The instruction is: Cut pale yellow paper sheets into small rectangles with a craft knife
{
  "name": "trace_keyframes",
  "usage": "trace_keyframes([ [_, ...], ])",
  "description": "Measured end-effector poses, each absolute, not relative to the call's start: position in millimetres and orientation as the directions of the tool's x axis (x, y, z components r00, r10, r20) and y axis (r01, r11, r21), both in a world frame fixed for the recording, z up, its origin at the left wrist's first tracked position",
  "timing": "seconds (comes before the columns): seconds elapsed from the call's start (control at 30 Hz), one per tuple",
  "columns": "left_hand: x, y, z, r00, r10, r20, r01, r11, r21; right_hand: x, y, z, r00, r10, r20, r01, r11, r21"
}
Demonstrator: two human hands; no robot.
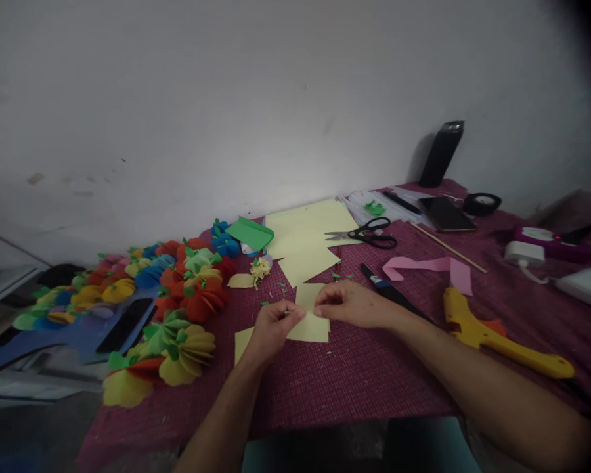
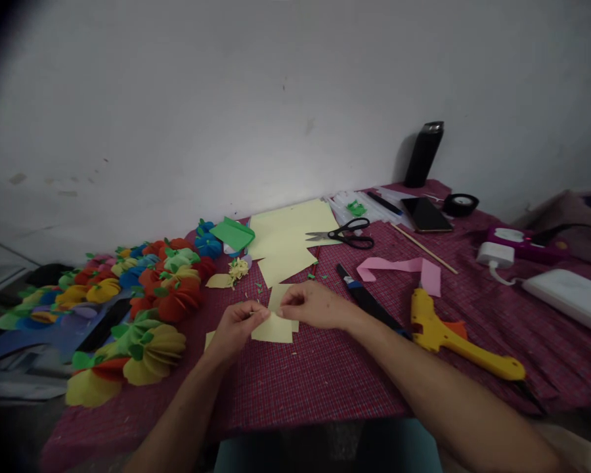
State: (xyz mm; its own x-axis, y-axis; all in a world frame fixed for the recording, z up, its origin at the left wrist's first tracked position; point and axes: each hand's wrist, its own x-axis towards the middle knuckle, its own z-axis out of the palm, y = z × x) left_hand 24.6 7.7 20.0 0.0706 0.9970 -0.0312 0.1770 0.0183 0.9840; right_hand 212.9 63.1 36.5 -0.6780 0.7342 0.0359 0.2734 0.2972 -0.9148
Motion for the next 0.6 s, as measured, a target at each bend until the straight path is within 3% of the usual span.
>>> trace_keyframes([
  [0.17,22,11,20,-0.033,0.999,-0.027,0.123,0.031,0.992,208,61,32,-0.689,0.724,-0.005,0.217,0.199,-0.956],
  [0.37,8,4,27,-0.279,0.96,-0.034,-0.012,0.032,0.999,213,67,38,-0.557,0.83,0.028,0.048,0.066,-0.997],
  [0.5,26,-15,23,-0.195,0.977,-0.088,-0.115,0.066,0.991,203,60,33,-0.504,0.862,0.051,-0.016,0.049,-0.999],
  [0.6,39,-24,18,-0.208,0.975,-0.077,-0.143,0.048,0.989,196,54,30,-0.559,0.828,0.032,-0.011,0.032,-0.999],
])
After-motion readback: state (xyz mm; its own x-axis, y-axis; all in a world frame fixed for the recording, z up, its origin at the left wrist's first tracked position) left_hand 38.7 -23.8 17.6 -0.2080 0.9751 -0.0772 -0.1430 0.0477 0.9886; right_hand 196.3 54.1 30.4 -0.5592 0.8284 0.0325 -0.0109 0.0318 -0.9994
